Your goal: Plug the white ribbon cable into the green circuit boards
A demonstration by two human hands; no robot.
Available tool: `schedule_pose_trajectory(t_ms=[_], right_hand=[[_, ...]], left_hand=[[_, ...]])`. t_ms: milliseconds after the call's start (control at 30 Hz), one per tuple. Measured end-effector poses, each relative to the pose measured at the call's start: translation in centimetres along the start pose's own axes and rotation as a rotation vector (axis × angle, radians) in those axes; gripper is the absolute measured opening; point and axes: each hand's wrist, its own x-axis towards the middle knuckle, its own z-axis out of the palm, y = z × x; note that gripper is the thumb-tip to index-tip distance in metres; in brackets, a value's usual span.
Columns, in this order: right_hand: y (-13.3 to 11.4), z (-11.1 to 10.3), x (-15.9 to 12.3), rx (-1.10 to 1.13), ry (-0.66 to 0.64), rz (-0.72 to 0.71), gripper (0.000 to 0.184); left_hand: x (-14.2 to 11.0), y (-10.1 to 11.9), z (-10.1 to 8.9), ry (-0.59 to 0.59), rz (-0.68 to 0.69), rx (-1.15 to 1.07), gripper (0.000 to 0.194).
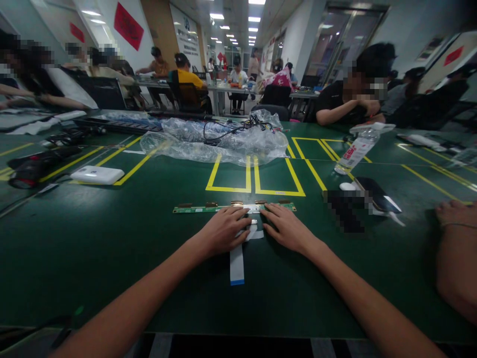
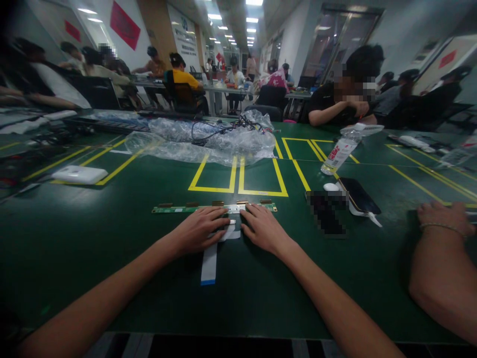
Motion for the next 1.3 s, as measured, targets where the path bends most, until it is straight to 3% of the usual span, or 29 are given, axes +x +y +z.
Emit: schedule_pose_trajectory(t_ms=[267,567,733,933,1300], right_hand=[[-0.3,0.2,0.1,0.068,0.031,-0.015,0.045],[-0.6,-1.2,0.0,0.107,0.012,-0.102,0.041],[-0.4,-1.1,0.1,0.067,0.000,-0.108,0.039],[-0.6,-1.2,0.1,0.065,-0.017,-0.097,0.038],[-0.5,-1.5,0.0,0.073,-0.049,-0.091,0.042]], left_hand=[[-0.1,-0.6,1.2,-0.040,-0.037,0.023,0.048],[0.2,-0.1,1.7,-0.065,-0.056,0.069,0.056],[0.2,-0.2,1.1,-0.051,-0.013,0.052,0.057],[-0.1,-0.6,-0.1,-0.037,0.044,-0.028,0.045],[-0.2,-0.5,0.1,-0.062,0.013,-0.040,0.051]])
